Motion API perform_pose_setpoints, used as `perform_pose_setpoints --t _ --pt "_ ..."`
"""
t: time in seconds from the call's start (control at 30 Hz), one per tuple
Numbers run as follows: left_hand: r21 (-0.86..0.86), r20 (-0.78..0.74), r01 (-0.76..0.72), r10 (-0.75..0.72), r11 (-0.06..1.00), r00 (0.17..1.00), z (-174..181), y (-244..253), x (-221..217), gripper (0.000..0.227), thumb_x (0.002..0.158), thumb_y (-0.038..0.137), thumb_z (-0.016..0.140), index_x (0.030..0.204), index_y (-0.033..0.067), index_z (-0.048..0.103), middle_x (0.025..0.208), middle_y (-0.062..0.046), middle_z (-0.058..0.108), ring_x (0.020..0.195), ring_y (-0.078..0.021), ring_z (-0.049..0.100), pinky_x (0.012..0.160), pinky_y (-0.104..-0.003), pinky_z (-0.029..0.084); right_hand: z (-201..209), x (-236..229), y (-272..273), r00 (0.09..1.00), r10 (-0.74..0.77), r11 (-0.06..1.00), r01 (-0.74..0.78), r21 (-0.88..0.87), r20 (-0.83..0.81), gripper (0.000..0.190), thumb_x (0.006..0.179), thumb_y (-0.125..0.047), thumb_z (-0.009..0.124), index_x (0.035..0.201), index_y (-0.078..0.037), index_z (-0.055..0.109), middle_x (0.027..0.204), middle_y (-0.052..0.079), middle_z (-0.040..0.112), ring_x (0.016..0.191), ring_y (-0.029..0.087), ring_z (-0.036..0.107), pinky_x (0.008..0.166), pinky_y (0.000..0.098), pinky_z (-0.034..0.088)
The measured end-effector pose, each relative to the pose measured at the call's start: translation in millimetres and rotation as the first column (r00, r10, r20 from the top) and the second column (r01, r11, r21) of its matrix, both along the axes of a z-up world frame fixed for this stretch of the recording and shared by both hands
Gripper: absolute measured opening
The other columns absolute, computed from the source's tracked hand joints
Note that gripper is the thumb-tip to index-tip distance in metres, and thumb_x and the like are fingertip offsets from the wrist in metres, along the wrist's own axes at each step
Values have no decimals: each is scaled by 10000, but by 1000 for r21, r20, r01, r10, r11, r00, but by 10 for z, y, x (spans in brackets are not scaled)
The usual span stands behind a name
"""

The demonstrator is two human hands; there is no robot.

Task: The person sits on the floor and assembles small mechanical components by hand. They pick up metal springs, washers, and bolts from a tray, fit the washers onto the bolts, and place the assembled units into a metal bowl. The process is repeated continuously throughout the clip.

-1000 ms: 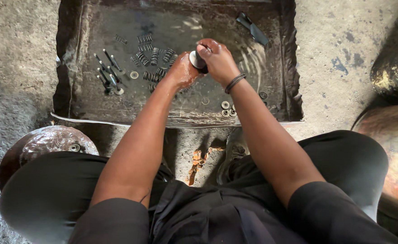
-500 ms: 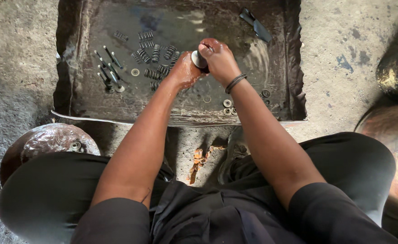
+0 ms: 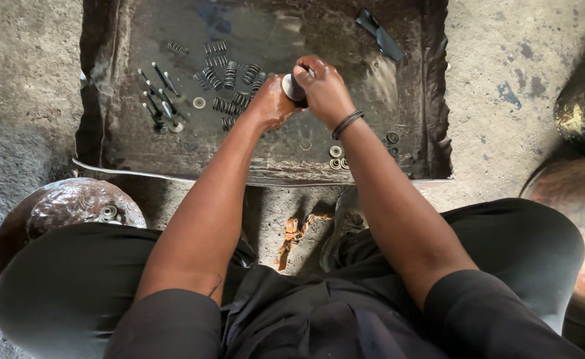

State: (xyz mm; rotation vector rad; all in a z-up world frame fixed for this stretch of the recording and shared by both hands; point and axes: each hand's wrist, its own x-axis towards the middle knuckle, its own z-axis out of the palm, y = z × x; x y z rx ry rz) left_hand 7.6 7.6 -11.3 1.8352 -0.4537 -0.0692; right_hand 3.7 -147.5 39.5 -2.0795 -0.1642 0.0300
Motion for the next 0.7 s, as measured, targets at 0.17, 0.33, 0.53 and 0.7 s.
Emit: perform_pose_setpoints --t 0.17,0.33,0.53,0.7 --pt "30 -241 -15 22 999 970 9 48 5 249 785 77 823 981 8 686 810 -89 703 680 -154 544 616 -395 477 -89 35 0 999 0 999 -3 53 51 376 989 -313 644 1212 -12 672 1056 120 763 968 169 715 858 325 559" --pt "132 -5 31 -31 991 1000 82 78 33 234 826 121 788 1016 17 700 852 -114 753 709 -183 628 683 -378 536 -108 56 12 998 19 986 -29 164 59 373 1006 -333 647 1189 -11 688 1040 116 762 956 158 674 851 314 555" --pt "101 -11 -98 100 990 995 95 -56 54 179 843 99 667 1002 24 702 887 -165 762 783 -240 746 700 -402 561 -56 -49 89 957 -116 993 112 30 266 431 1037 -450 606 1189 -54 686 1029 135 749 960 237 732 869 345 559" --pt "256 105 -129 105 958 989 -86 -132 -45 198 891 122 623 1041 32 716 939 -234 733 879 -413 699 722 -484 532 -298 -92 187 950 -255 962 267 -47 179 452 999 -495 621 1196 -96 697 1104 146 751 1009 283 729 856 373 557"
